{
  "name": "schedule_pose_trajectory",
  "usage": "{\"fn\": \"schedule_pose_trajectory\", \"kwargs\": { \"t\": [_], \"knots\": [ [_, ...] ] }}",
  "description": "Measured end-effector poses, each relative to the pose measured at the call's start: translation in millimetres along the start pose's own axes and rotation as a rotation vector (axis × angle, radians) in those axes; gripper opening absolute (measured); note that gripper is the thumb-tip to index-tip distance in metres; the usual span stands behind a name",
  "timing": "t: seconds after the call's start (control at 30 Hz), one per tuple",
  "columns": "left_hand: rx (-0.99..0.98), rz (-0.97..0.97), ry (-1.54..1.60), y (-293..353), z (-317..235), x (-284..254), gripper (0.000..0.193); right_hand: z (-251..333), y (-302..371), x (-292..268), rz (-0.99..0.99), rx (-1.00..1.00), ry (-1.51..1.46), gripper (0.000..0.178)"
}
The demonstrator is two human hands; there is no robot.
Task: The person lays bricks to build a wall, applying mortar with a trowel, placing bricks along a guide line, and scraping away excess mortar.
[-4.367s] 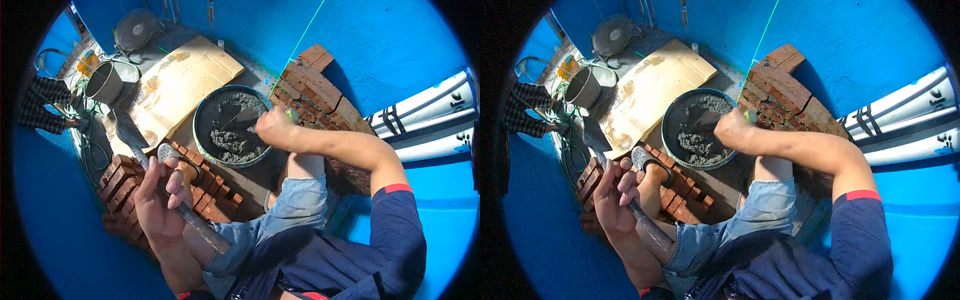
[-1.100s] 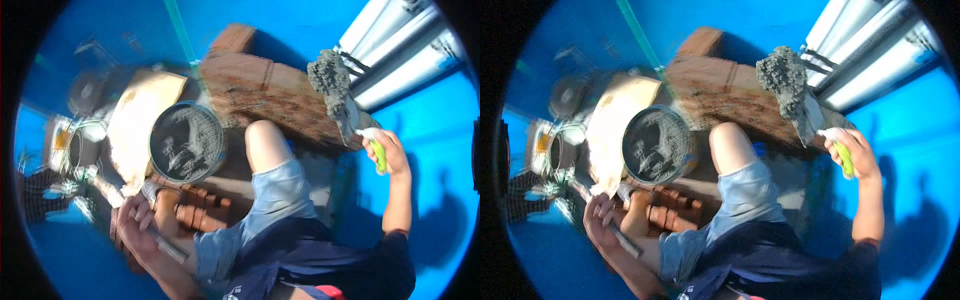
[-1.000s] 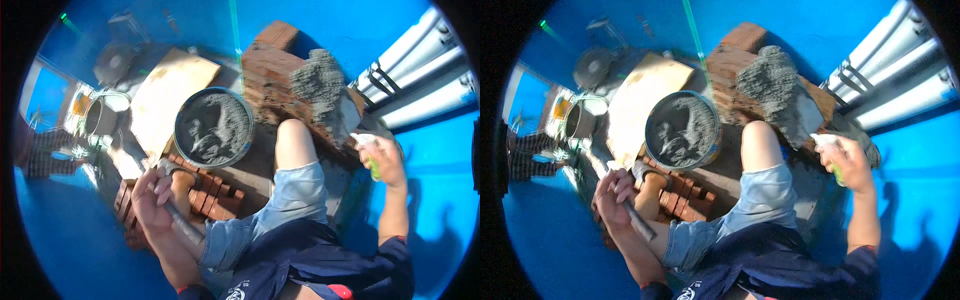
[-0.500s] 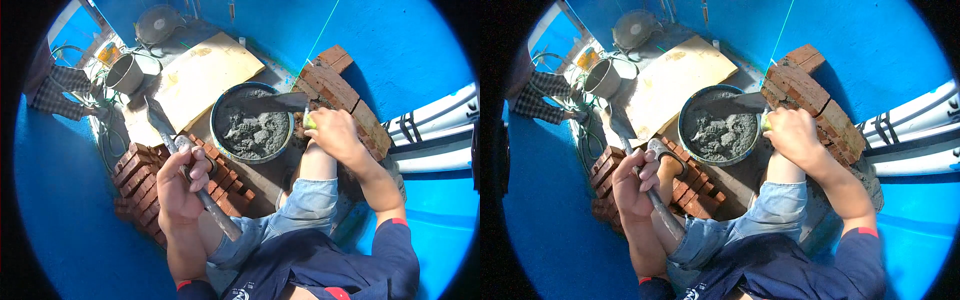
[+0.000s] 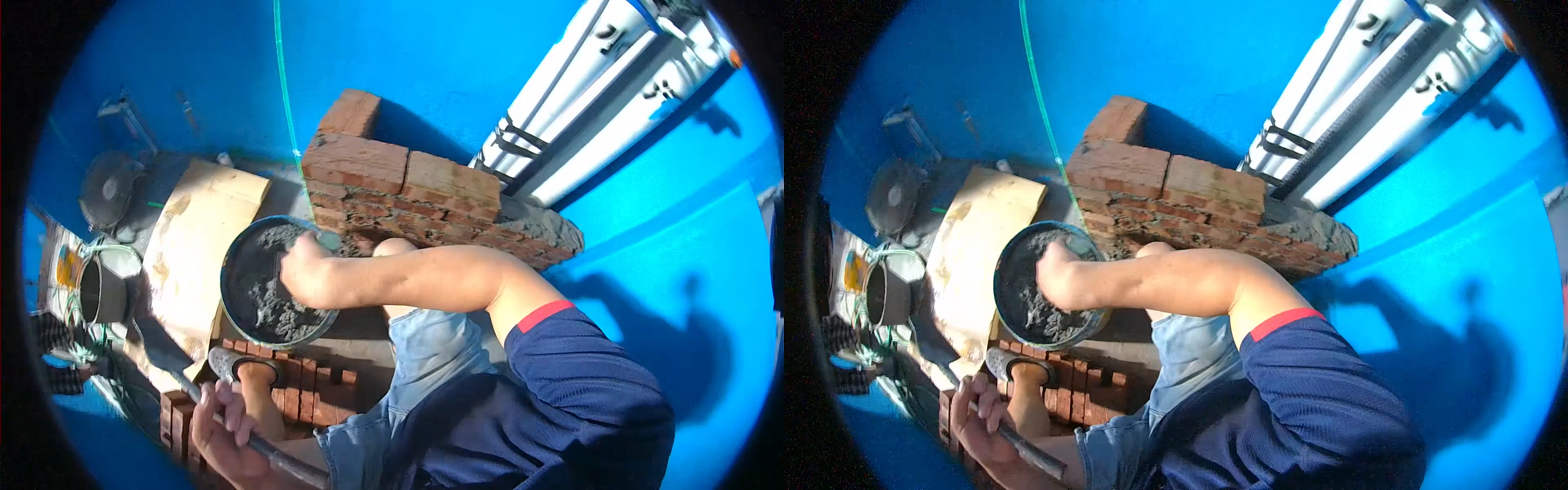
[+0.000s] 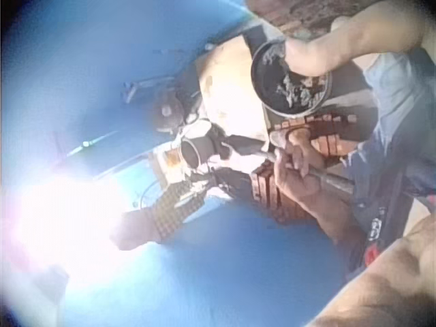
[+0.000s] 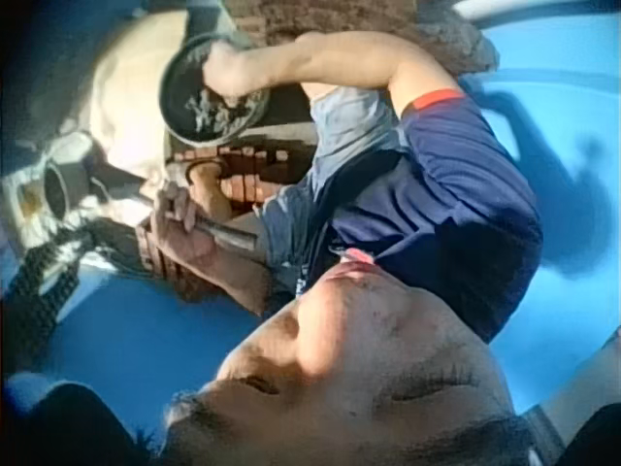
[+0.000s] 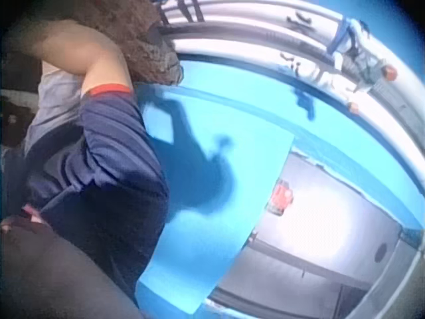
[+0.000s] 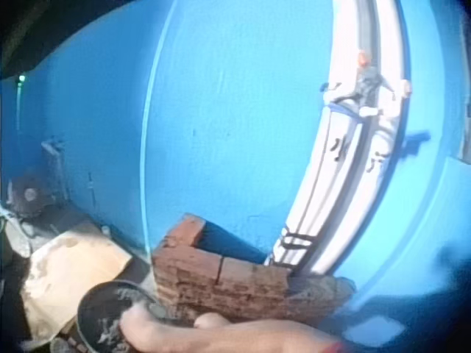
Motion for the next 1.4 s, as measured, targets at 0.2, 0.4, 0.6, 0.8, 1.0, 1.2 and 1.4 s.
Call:
{"fn": "schedule_pose_trajectory", "kwargs": {
  "t": [0.2, 0.4, 0.6, 0.8, 1.0, 1.2, 1.4],
  "knots": [
    [-0.092, 0.066, 0.067, -13.1, 39.1, 17.5, 0.016, 83.4, 16.3, 64.4, 0.272, -0.230, 0.185, 0.046],
    [0.126, -0.036, -0.071, -20.8, 17.9, -2.1, 0.023, 87.9, -14.7, 41.3, -0.229, -0.019, -0.408, 0.022],
    [0.285, 0.265, -0.189, -41.2, 48.2, 31.9, 0.011, 47.7, 94.8, -29.9, 0.142, -0.408, -2.124, 0.050],
    [1.138, 0.237, -1.243, 39.1, 9.7, 59.7, 0.024, 64.2, 121.5, 23.6, -0.321, 0.014, -2.023, 0.022],
    [1.204, -0.724, -1.052, 138.4, -112.5, -127.8, 0.017, 21.6, 144.0, 86.9, -0.581, 0.154, -2.077, 0.034],
    [1.024, -1.252, -1.086, 241.3, -78.8, -297.6, 0.029, 19.9, 156.4, 127.2, -0.443, 0.550, -1.887, 0.034],
    [0.526, -1.045, 0.269, 207.1, 76.8, -389.1, 0.050, 62.7, 156.8, 207.4, -0.198, 0.645, -2.269, 0.030]
  ]
}}
Point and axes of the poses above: each hand's wrist, its own y-axis away from the middle knuckle, its own x-axis out of the palm, z = x × y, the point moved 6 cm from there along -y, towards the middle knuckle, and after that the axes turned 12 degrees about y, right-handed, at the moved point
